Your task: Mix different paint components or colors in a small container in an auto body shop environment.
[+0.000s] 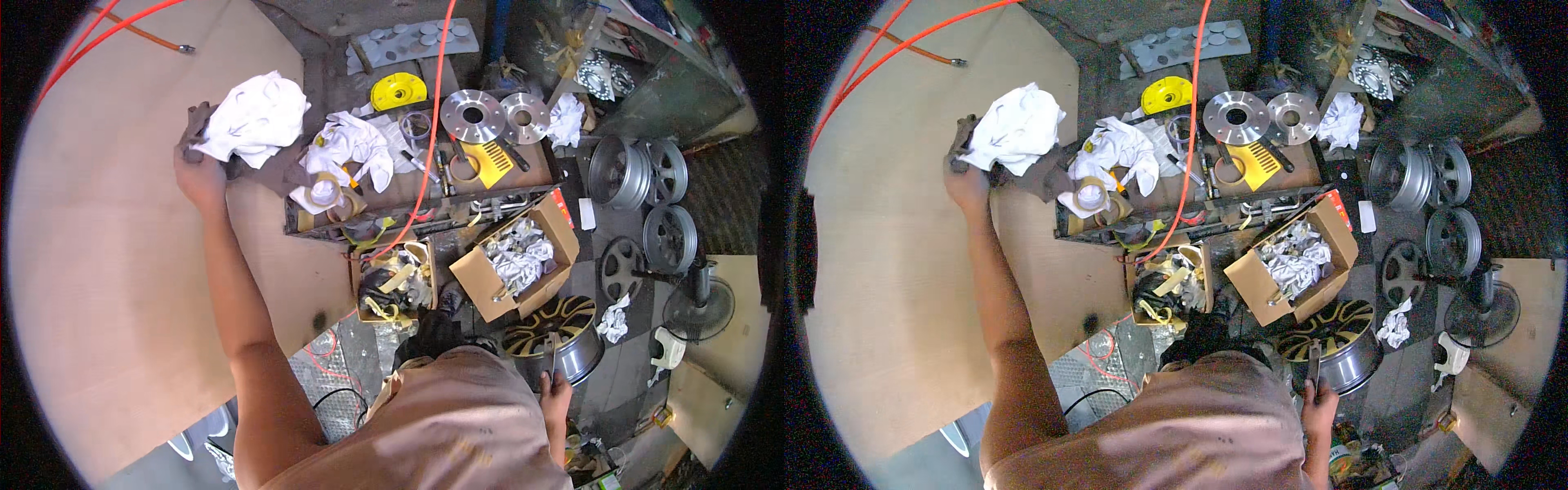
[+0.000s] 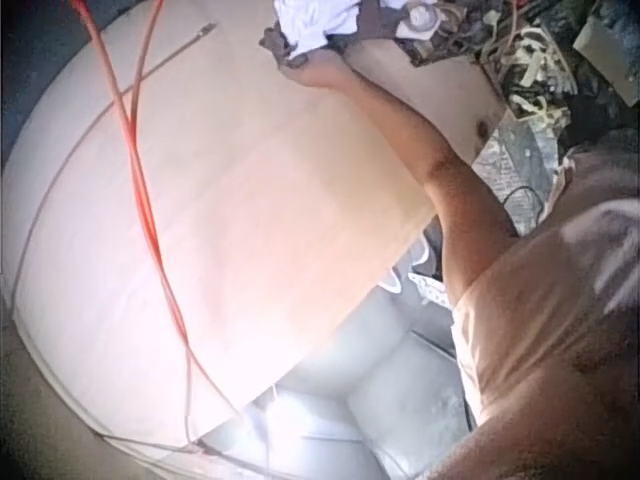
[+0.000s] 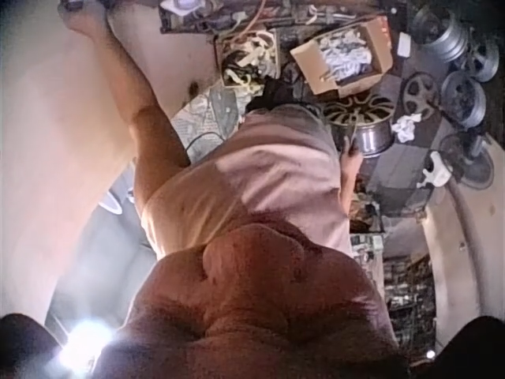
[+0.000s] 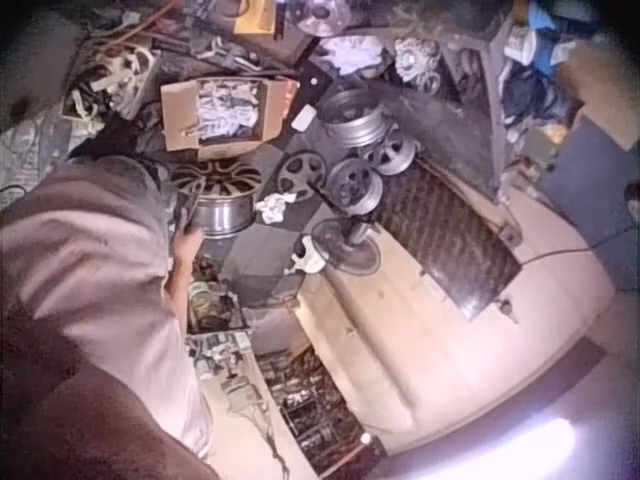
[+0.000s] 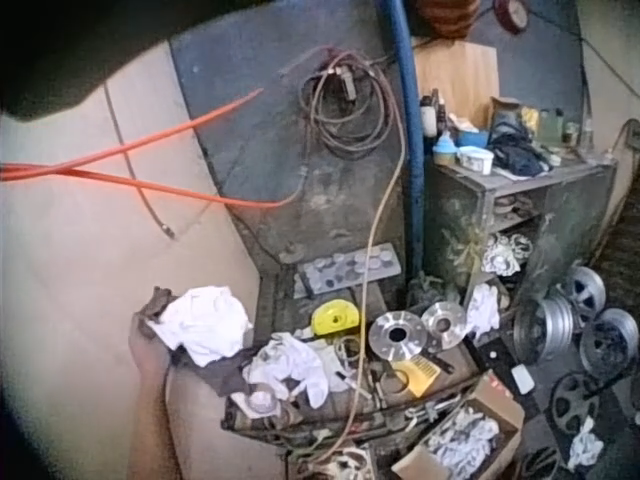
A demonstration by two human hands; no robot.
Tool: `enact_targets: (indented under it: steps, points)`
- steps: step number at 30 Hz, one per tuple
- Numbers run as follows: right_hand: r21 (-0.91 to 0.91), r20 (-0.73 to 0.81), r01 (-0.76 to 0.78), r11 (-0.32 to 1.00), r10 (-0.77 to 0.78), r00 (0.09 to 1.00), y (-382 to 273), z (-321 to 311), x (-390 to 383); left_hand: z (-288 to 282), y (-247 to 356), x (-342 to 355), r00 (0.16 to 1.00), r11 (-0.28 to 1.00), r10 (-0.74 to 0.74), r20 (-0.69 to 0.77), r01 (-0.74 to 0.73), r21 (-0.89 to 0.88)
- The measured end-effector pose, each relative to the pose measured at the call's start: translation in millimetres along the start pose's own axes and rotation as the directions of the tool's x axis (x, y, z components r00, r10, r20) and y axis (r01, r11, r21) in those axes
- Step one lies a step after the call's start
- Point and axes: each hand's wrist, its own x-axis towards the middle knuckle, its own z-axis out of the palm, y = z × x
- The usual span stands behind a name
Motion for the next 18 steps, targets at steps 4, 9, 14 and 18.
enact_targets:
  steps: [4, 9, 14, 18]
  points:
    - [0.037, -0.083, 0.165, 0.986, -0.162, 0.983, 35, 14, 23, 35, -27, -14, 0.908, 0.917, 0.085, 0.410, -0.233, 0.325]
    - [0.091, -0.117, 0.113, 0.989, -0.102, 0.988, 37, 8, 28, 130, -89, -114, 0.492, 0.814, -0.254, 0.833, -0.357, 0.459]
    - [0.175, -0.172, 0.030, 0.984, 0.001, 0.985, 59, -1, -9, 163, -68, -123, 0.197, 0.807, -0.374, 0.906, -0.413, 0.423]
    - [0.218, -0.145, -0.103, 0.970, 0.137, 0.980, 99, 21, -23, 183, -13, -123, 0.267, 0.829, -0.193, 0.944, -0.471, 0.303]
